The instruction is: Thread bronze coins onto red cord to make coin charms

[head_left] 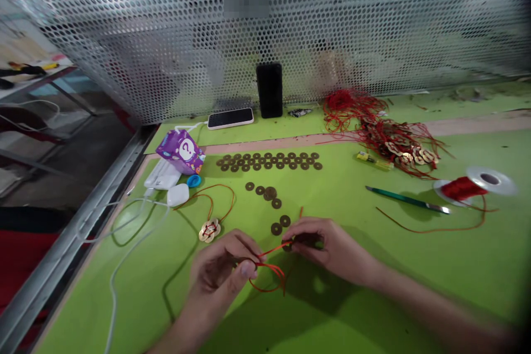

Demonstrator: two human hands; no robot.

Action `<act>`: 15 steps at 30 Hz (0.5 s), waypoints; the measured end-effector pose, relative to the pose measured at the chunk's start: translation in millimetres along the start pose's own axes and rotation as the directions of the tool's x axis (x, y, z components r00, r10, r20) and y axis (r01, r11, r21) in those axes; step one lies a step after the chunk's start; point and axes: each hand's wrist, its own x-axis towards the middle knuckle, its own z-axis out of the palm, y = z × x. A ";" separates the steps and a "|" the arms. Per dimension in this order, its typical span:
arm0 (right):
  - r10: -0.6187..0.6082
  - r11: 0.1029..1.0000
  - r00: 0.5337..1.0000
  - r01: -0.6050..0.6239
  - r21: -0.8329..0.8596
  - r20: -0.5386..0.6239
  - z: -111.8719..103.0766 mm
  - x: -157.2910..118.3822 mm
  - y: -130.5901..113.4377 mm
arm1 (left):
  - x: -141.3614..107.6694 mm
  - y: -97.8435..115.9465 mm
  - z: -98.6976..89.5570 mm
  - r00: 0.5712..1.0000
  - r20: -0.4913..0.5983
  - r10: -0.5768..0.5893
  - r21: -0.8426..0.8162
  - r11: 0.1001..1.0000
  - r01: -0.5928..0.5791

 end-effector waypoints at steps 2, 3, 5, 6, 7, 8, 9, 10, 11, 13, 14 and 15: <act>0.002 1.000 1.000 -0.002 0.016 0.000 0.3 -0.2 0.4 | 0.2 0.1 0.4 1.000 -0.008 -0.004 0.009 1.000 0.004; 0.002 1.000 1.000 -0.002 0.026 0.001 0.4 -0.2 0.5 | 0.3 0.0 0.5 1.000 -0.013 -0.003 0.013 1.000 0.003; 0.002 0.999 1.000 -0.002 0.041 0.002 0.6 -0.3 0.5 | 0.3 -0.4 0.5 1.000 -0.010 0.002 0.018 1.000 -0.002; 0.001 0.999 1.000 -0.001 0.043 0.001 0.6 -0.2 0.5 | 0.3 -0.6 0.4 1.000 0.000 0.003 0.019 1.000 -0.003; 0.001 0.999 1.000 -0.001 0.043 0.001 0.5 -0.1 0.5 | 0.1 -0.7 0.2 1.000 0.003 0.002 0.019 1.000 -0.002; 0.000 0.999 1.000 0.000 0.042 0.001 0.3 0.1 0.4 | 0.0 -0.8 -0.1 1.000 0.003 0.002 0.017 1.000 -0.002; -0.001 0.999 1.000 0.001 0.040 0.001 0.1 0.4 0.3 | -0.2 -0.9 -0.4 1.000 0.006 0.007 0.014 1.000 -0.007; -0.001 0.999 1.000 0.001 0.037 0.000 -0.2 0.7 0.2 | -0.4 -0.9 -0.6 1.000 0.009 0.012 0.015 1.000 -0.012; 0.000 0.999 1.000 0.000 0.034 0.000 -0.5 1.1 0.0 | -0.6 -1.0 -0.9 1.000 0.011 0.017 0.016 1.000 -0.017; -0.002 1.000 1.000 0.002 0.028 -0.001 -1.2 1.6 -0.6 | -0.7 -1.1 -1.2 0.999 0.012 0.030 0.018 0.999 -0.030; -0.003 1.000 1.000 0.003 0.025 -0.002 -1.4 1.7 -0.9 | -0.7 -1.2 -1.2 0.999 0.014 0.032 0.018 0.999 -0.033; -0.004 1.000 1.000 0.004 0.026 -0.002 -1.6 1.7 -1.2 | -0.6 -1.2 -1.1 0.999 0.014 0.033 0.015 0.999 -0.034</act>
